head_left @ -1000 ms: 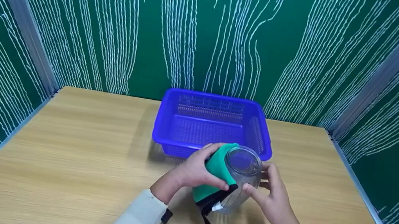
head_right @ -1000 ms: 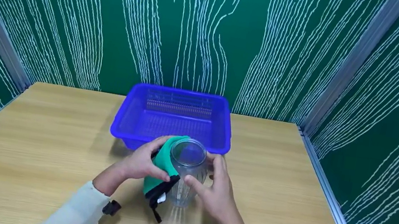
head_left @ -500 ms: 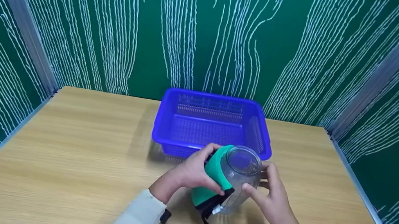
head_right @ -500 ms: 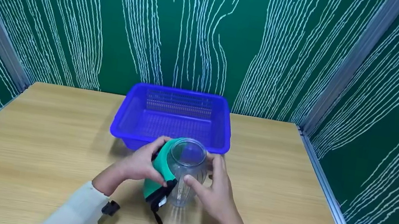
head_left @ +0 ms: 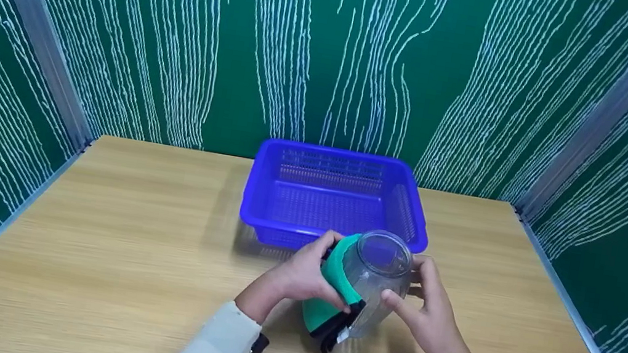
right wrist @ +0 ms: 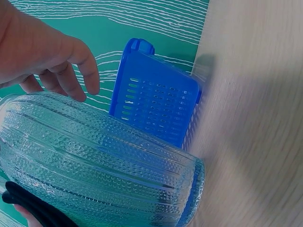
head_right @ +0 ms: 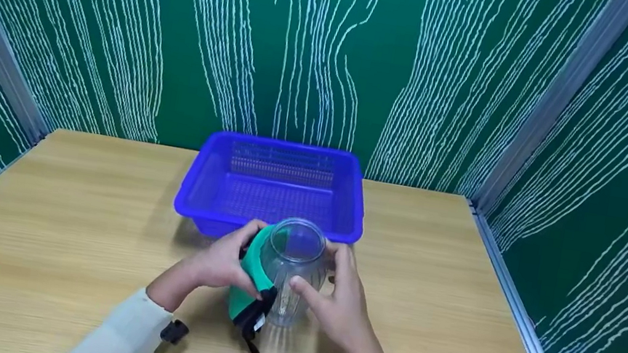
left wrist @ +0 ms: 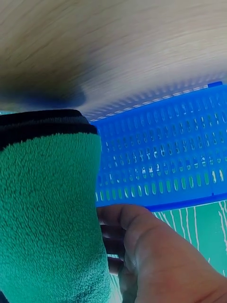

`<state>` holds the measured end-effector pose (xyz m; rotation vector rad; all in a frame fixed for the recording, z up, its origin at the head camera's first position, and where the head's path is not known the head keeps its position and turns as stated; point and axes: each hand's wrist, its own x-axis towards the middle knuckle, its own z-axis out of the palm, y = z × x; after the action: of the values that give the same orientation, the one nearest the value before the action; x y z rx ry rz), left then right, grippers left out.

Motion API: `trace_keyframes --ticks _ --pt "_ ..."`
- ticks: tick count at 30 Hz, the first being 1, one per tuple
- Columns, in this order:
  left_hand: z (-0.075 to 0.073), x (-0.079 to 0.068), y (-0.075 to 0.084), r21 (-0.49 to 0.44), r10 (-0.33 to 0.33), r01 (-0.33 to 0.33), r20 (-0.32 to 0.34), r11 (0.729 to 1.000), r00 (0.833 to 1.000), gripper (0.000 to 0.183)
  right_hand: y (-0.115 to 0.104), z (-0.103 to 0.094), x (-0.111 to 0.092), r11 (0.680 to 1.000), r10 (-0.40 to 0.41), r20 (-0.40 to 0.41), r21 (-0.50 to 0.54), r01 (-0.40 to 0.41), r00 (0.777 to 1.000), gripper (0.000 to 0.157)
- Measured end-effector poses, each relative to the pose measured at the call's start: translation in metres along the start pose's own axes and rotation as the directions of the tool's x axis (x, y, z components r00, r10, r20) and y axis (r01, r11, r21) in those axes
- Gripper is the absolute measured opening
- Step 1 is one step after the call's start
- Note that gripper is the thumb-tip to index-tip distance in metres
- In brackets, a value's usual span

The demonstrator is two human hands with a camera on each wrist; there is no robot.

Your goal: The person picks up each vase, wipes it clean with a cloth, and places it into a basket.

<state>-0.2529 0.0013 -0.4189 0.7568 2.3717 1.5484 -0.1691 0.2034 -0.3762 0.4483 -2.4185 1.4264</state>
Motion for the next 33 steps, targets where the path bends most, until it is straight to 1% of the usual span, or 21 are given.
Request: trace_keyframes --ticks 3,9,13,17,22,26,33 --pt "0.001 -0.001 -0.001 0.016 -0.018 0.018 0.002 1.0 1.0 0.089 0.0 0.0 0.0 1.0 -0.008 0.003 0.002 0.008 1.0 0.045" --pt "0.004 -0.001 -0.007 0.085 -0.029 0.028 0.009 0.996 1.0 0.088 0.003 0.0 0.0 1.0 -0.004 -0.006 0.006 0.004 1.0 0.044" --pt "0.008 -0.002 -0.012 0.144 -0.046 0.046 -0.001 0.989 0.999 0.088 0.004 0.0 0.0 1.0 -0.006 -0.009 0.008 0.006 1.0 0.044" --pt "0.011 -0.002 -0.016 0.228 -0.059 0.06 -0.011 0.972 0.998 0.086 0.004 0.001 0.001 1.0 -0.011 -0.012 0.006 0.011 1.0 0.044" --pt "0.015 -0.002 -0.021 0.333 -0.063 0.064 -0.013 0.941 0.998 0.085 0.002 0.001 0.001 1.0 -0.012 -0.019 -0.003 0.012 1.0 0.043" --pt "0.016 -0.003 -0.023 0.358 -0.069 0.071 -0.018 0.931 0.997 0.083 0.001 0.002 0.0 1.0 -0.009 -0.021 -0.008 0.009 1.0 0.043" --pt "0.017 -0.002 -0.027 0.351 -0.082 0.08 -0.012 0.933 0.997 0.081 0.001 0.001 0.0 1.0 0.021 -0.009 -0.019 -0.022 1.0 0.045"
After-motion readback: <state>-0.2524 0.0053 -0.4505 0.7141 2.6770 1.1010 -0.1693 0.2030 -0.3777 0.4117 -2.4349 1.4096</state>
